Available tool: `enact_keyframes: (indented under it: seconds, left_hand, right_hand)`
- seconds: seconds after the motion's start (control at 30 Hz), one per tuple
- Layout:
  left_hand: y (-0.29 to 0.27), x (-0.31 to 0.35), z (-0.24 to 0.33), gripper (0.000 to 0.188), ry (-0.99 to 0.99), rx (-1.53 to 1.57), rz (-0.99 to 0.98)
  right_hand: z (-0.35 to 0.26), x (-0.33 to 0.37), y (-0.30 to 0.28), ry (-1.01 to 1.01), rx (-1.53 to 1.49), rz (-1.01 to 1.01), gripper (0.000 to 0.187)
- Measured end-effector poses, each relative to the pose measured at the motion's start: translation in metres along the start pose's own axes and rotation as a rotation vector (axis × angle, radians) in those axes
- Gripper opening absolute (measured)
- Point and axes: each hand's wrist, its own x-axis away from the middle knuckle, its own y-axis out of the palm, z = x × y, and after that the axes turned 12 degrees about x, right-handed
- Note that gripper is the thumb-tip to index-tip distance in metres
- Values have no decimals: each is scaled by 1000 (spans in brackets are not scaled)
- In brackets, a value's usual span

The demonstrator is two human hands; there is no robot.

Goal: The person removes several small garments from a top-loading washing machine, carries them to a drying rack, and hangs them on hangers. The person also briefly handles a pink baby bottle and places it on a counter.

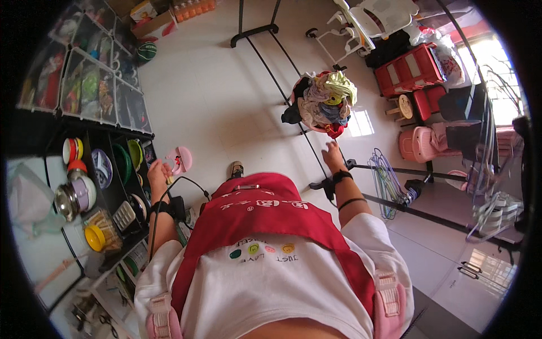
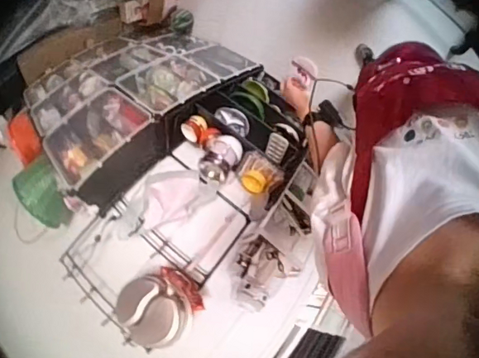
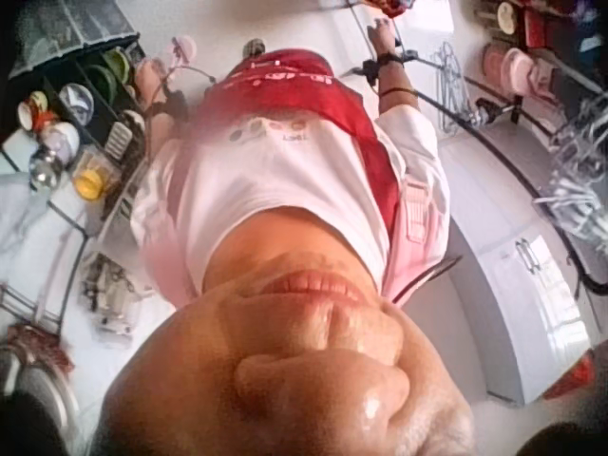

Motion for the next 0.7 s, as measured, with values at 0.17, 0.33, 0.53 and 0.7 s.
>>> enact_keyframes:
  seconds: [0.17,0.33,0.53,0.7]
  left_hand:
    - [118,-94,47,24,-41,-162,-40]
    - [188,-161,39,23,-48,-197,-57]
    - [253,-207,32,24,-161,-210,-38]
    - [317,-248,55,22,-164,-252,-105]
  right_hand:
    - [-25,-139,-29,13,-61,176,35]
    - [-21,-268,-37,132,154,53,25]
    - [12,-371,-42,175,341,-305,32]
    - [36,-387,-57,297,-8,-136,40]
